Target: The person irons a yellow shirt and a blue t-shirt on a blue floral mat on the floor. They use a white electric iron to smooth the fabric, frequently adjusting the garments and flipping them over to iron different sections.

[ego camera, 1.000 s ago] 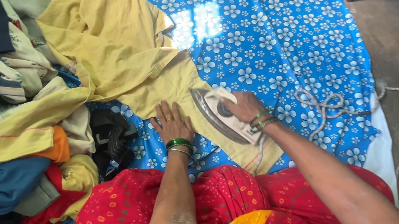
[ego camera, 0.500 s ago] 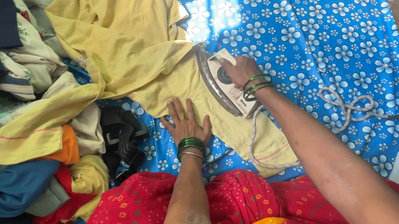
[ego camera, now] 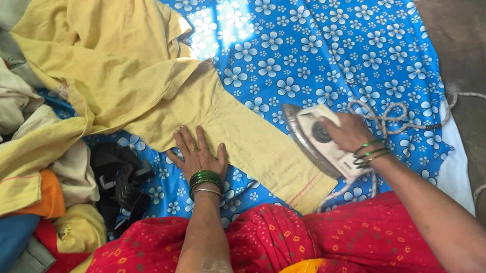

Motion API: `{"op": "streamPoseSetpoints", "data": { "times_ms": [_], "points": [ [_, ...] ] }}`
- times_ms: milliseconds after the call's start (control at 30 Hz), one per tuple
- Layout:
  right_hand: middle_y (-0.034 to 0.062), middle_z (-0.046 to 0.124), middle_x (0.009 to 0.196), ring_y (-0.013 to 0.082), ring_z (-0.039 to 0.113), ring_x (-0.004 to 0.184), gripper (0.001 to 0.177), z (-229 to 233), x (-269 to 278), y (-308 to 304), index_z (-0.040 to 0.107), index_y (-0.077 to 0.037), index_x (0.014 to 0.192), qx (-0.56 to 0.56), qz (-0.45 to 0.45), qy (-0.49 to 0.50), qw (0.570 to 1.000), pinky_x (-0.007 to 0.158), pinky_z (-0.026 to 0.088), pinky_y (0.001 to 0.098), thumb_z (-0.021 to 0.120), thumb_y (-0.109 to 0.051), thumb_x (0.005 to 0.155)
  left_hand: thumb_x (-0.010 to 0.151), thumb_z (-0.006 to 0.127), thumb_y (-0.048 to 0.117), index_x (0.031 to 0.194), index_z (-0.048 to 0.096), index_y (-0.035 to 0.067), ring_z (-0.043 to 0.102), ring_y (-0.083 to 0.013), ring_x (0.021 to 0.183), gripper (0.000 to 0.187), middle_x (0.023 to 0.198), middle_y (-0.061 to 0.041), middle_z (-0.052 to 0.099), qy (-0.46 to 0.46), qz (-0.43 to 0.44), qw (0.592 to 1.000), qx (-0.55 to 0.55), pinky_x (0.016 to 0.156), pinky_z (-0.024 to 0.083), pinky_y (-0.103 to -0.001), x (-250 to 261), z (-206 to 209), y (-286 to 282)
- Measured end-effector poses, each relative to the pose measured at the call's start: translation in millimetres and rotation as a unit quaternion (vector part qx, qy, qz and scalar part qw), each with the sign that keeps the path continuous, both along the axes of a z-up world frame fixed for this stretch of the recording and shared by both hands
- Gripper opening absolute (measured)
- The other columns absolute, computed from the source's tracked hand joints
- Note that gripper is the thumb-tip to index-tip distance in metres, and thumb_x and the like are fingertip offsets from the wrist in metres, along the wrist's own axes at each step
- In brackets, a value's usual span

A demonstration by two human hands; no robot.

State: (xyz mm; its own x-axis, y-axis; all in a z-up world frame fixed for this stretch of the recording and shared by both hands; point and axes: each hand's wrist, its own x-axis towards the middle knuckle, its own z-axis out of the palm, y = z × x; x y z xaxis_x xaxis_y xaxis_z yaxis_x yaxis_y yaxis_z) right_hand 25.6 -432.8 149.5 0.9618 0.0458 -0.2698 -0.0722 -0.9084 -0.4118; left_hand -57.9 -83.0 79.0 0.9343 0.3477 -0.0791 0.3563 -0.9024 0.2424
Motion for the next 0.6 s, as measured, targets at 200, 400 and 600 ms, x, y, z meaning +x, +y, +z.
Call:
{"op": "streamPoseSetpoints", "data": {
  "times_ms": [200,400,600],
  "points": [
    [0.0179,0.072,0.07,0.0294,0.074,0.065,0.058,18,6,-40,0.07,0.001,0.104,-0.004,-0.133,0.038,0.99,0.074,0.058,0.0435,0.051,-0.053,0.101,0.091,0.042,0.06,0.161,0.026,0.019,-0.001,-0.0314,0.157,0.082,0.17,-0.013,0.006,0.003,-0.002,1.0,0.003,0.119,0.001,-0.065,-1,0,1],
    [0.0213,0.065,0.115,0.0379,0.061,0.113,0.053,25,22,6,0.065,0.002,0.117,-0.118,0.038,-0.37,0.921,0.095,0.049,0.0499,0.077,-0.041,0.087,0.091,0.041,0.06,0.16,0.026,0.019,-0.002,-0.0316,0.157,0.082,0.17,-0.013,0.005,0.003,0.003,1.0,0.002,0.119,0.001,-0.065,0,-2,0],
    [0.0217,0.054,0.126,0.0431,0.055,0.115,0.07,-55,27,135,0.057,-0.001,0.126,0.005,0.161,-0.201,0.966,0.094,0.047,0.0504,0.088,-0.033,0.072,0.091,0.045,0.059,0.158,0.03,0.015,0.001,-0.0309,0.156,0.082,0.169,-0.012,0.01,-0.014,0.014,1.0,-0.017,0.119,0.001,-0.065,3,-4,1]
  ]
}}
